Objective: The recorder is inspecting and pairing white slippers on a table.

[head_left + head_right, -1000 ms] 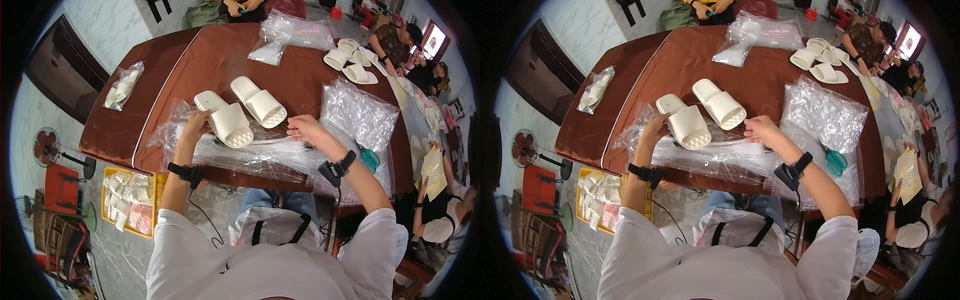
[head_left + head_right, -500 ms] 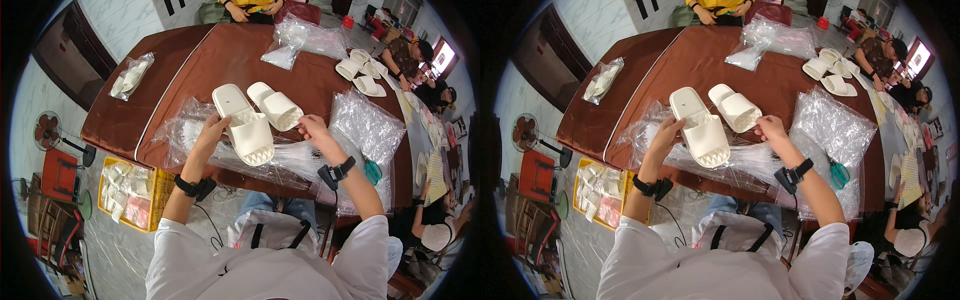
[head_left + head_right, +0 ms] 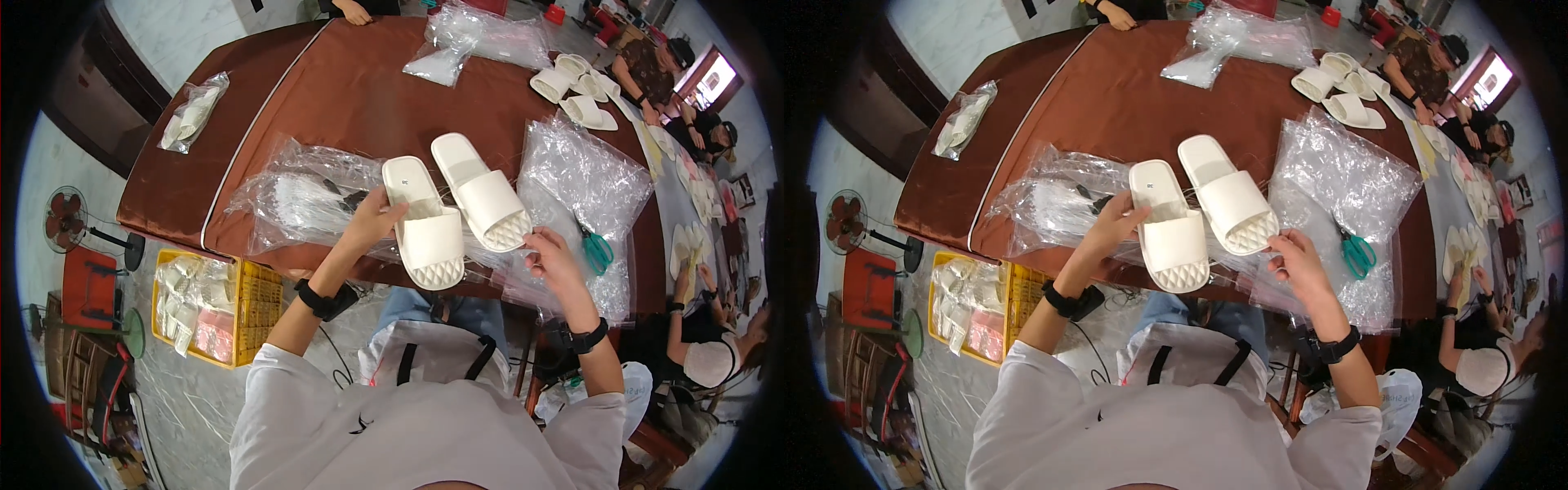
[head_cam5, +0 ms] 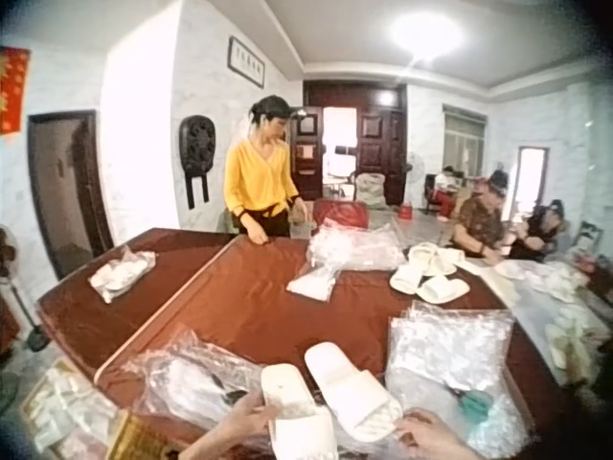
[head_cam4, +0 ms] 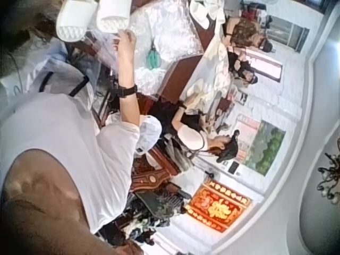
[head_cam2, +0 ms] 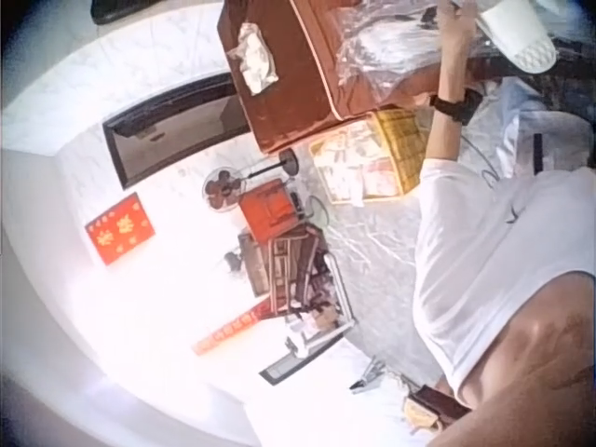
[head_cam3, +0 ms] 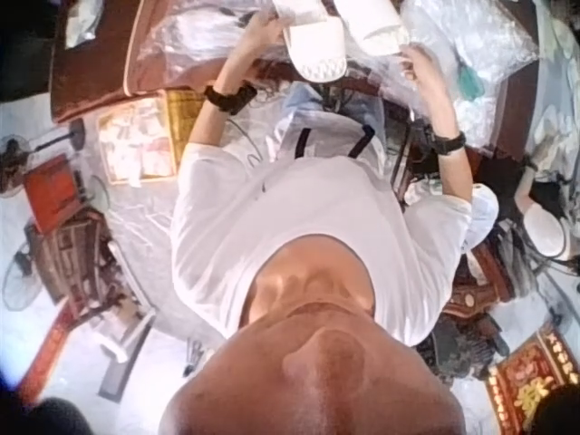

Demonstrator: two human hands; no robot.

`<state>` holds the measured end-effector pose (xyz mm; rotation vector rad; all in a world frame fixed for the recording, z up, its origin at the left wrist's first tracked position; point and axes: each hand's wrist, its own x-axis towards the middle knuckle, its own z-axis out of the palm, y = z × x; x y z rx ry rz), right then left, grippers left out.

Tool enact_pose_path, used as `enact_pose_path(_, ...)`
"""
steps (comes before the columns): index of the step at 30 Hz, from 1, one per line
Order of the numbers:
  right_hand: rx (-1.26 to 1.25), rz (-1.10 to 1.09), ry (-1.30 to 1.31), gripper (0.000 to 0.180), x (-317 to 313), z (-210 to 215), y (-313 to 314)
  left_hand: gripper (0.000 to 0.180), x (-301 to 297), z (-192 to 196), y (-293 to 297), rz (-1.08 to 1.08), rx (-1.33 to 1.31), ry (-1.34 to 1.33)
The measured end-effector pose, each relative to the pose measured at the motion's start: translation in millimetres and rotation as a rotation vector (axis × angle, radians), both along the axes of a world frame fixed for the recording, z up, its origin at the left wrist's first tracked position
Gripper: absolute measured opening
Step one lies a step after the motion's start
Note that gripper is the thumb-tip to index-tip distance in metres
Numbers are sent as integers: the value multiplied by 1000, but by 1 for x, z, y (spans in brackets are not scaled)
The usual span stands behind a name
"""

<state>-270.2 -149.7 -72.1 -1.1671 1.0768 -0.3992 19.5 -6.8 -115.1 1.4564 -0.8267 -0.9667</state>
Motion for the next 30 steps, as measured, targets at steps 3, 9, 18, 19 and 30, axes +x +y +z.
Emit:
enact_pose_path(3,20,6,8,18,-4,-11,3,49,-2,-12,-2,305,-175,-948)
enact_pose_path(9,10,12,11,23,-5,-21,3,29,-2,18,-28,-88,-141,-1031)
enact_pose_path(18,-62,20,-41,24,-6,-26,6,22,2,6,-57,-473,14,-771)
enact_pose_path(19,-64,20,-41,24,-6,-26,6,22,2,5,-58,-487,17,-787)
enact_pose_path(30,-745,35,269,29,-8,-33,16,18,18,21,-49,-281,211,-32)
